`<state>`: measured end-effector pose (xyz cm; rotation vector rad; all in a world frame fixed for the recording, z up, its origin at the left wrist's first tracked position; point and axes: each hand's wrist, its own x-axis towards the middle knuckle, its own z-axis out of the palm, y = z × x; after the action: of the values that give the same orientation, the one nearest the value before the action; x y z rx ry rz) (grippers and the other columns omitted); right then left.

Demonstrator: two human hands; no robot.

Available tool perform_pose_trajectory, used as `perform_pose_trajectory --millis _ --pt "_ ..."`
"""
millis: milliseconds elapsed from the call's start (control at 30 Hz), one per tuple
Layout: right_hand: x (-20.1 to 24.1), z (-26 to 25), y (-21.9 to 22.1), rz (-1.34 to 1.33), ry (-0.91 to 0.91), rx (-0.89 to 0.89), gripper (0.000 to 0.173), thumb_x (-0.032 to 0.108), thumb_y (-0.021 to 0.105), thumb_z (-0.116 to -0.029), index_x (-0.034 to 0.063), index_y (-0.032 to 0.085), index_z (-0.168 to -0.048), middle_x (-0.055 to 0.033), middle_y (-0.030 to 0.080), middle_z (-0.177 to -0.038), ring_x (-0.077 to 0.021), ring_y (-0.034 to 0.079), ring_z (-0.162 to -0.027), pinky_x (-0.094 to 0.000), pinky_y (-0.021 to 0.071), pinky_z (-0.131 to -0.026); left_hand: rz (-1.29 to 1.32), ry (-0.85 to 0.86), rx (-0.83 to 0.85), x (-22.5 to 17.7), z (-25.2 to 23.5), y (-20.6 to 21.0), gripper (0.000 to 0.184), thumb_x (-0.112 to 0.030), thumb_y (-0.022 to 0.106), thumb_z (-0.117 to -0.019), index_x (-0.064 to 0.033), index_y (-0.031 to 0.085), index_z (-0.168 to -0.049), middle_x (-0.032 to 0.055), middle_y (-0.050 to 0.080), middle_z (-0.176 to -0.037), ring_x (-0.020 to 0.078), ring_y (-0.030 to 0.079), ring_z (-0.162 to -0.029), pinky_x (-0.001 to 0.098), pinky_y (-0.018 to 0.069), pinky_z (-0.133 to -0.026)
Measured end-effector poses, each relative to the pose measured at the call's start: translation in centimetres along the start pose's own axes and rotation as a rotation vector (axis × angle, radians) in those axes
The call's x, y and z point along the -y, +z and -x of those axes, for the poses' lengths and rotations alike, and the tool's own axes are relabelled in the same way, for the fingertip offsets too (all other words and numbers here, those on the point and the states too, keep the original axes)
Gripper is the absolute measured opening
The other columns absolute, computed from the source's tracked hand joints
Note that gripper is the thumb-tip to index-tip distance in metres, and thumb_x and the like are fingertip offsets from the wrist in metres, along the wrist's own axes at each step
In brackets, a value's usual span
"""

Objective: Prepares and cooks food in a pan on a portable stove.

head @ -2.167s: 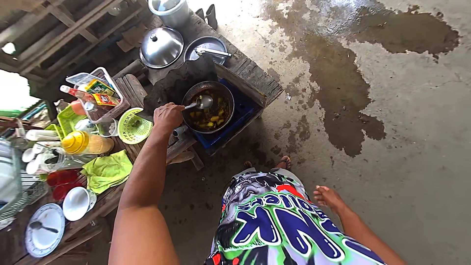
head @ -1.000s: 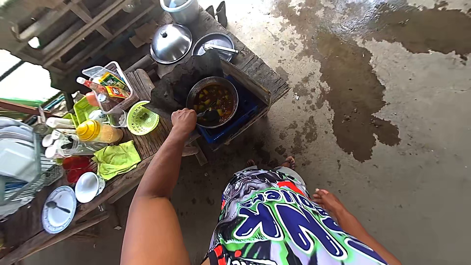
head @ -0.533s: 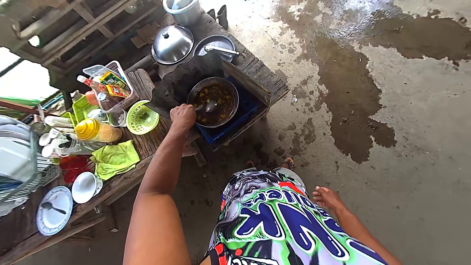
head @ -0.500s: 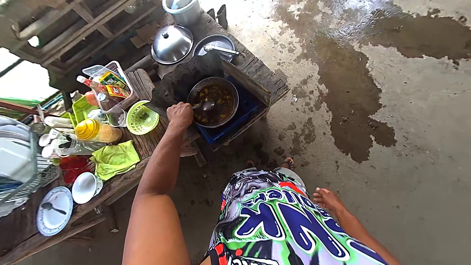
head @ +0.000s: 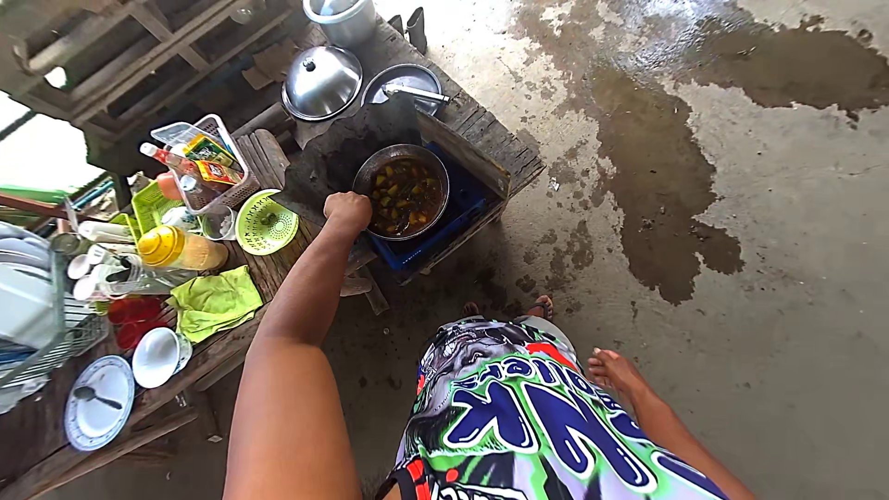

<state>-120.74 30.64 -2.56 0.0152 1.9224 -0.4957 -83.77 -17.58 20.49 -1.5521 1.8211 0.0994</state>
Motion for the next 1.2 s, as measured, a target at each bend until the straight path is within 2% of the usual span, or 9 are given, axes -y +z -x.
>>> perform_pose_trajectory --millis 100,233,367,467,567,800,900,1000,1200 --pt "0.2 -0.1 0.2 -0.014 -0.010 -0.011 0.046 0.033 0.038 -0.1135 -0.0009 0.050 -0.142 -0.0229 0.064 -0.128 -0.0305 0.069 -0.100 -0.0470 0.0552 -0.086 0.164 0.070 0.060 1.2 -1.3 0.3 0.019 -0.019 0.067 -0.0918 -0.0010 0.071 -0.097 0.0258 0.070 -0.108 0.0474 0.066 -0.107 0.0723 0.0499 -0.081" --pt "-0.7 0.2 0.5 0.004 0.027 -0.001 0.046 0.033 0.040 -0.1133 -0.0013 0.051 -0.142 -0.0243 0.063 -0.131 -0.0328 0.068 -0.105 -0.0488 0.0542 -0.090 0.294 0.144 0.122 2.9 -3.3 1.7 0.019 -0.018 0.062 -0.0958 -0.0050 0.073 -0.104 0.0239 0.071 -0.104 0.0446 0.067 -0.100 0.0705 0.0504 -0.082" --pt "-1.4 0.8 0.4 0.045 0.082 0.020 0.045 0.031 0.040 -0.1135 -0.0019 0.050 -0.144 -0.0254 0.061 -0.133 -0.0335 0.066 -0.108 -0.0482 0.0531 -0.092 0.199 0.095 -0.013 3.5 -0.4 -0.6 0.017 -0.018 0.064 -0.0938 -0.0131 0.075 -0.105 0.0220 0.072 -0.108 0.0468 0.067 -0.107 0.0731 0.0496 -0.079" --pt "-1.3 0.5 0.3 0.050 0.089 0.018 0.046 0.031 0.039 -0.1137 -0.0019 0.049 -0.144 -0.0260 0.061 -0.133 -0.0342 0.066 -0.108 -0.0488 0.0530 -0.092 0.155 0.055 -0.191 4.0 0.4 -1.2 0.015 -0.012 0.066 -0.0902 -0.0097 0.075 -0.102 0.0210 0.072 -0.108 0.0450 0.067 -0.105 0.0688 0.0503 -0.079" --pt "-0.6 -0.4 0.1 0.012 0.063 -0.002 0.046 0.033 0.039 -0.1134 -0.0010 0.049 -0.144 -0.0246 0.061 -0.132 -0.0325 0.068 -0.104 -0.0479 0.0542 -0.088 0.200 -0.028 -0.306 4.2 -0.9 -1.2 0.022 -0.007 0.060 -0.0945 -0.0071 0.074 -0.112 0.0226 0.066 -0.123 0.0473 0.061 -0.116 0.0688 0.0495 -0.084" --pt "1.3 -0.6 -0.1 -0.041 -0.011 -0.023 0.046 0.033 0.039 -0.1133 -0.0007 0.050 -0.142 -0.0228 0.064 -0.127 -0.0305 0.068 -0.100 -0.0468 0.0554 -0.085 0.234 -0.104 -0.226 3.2 -4.6 1.2 0.021 -0.009 0.056 -0.0990 0.0013 0.070 -0.112 0.0263 0.062 -0.129 0.0487 0.058 -0.121 0.0677 0.0509 -0.086" --pt "0.5 -0.2 -0.3 -0.040 0.012 -0.031 0.045 0.032 0.039 -0.1135 -0.0006 0.049 -0.143 -0.0235 0.063 -0.129 -0.0315 0.068 -0.102 -0.0475 0.0549 -0.086 0.273 -0.049 -0.109 3.5 -6.4 2.3 0.019 -0.018 0.065 -0.0943 -0.0018 0.072 -0.101 0.0273 0.069 -0.114 0.0496 0.065 -0.110 0.0722 0.0506 -0.081" --pt "-0.7 0.5 -0.5 -0.027 0.055 -0.043 0.046 0.033 0.039 -0.1134 -0.0007 0.050 -0.143 -0.0245 0.062 -0.131 -0.0334 0.068 -0.104 -0.0492 0.0549 -0.088 0.359 0.088 0.038 4.0 -8.2 2.6 0.020 -0.017 0.062 -0.0961 -0.0082 0.075 -0.107 0.0270 0.070 -0.112 0.0496 0.066 -0.109 0.0744 0.0490 -0.084" --pt "-1.3 1.8 -0.1 -0.031 0.080 -0.045 0.045 0.029 0.040 -0.1135 -0.0027 0.050 -0.142 -0.0260 0.061 -0.133 -0.0338 0.067 -0.108 -0.0483 0.0534 -0.091 0.639 0.196 0.173 2.4 -8.7 3.4 0.032 -0.011 0.056 -0.1008 -0.0152 0.069 -0.130 0.0109 0.065 -0.087 0.0199 0.054 -0.067 0.0411 0.0465 -0.063"
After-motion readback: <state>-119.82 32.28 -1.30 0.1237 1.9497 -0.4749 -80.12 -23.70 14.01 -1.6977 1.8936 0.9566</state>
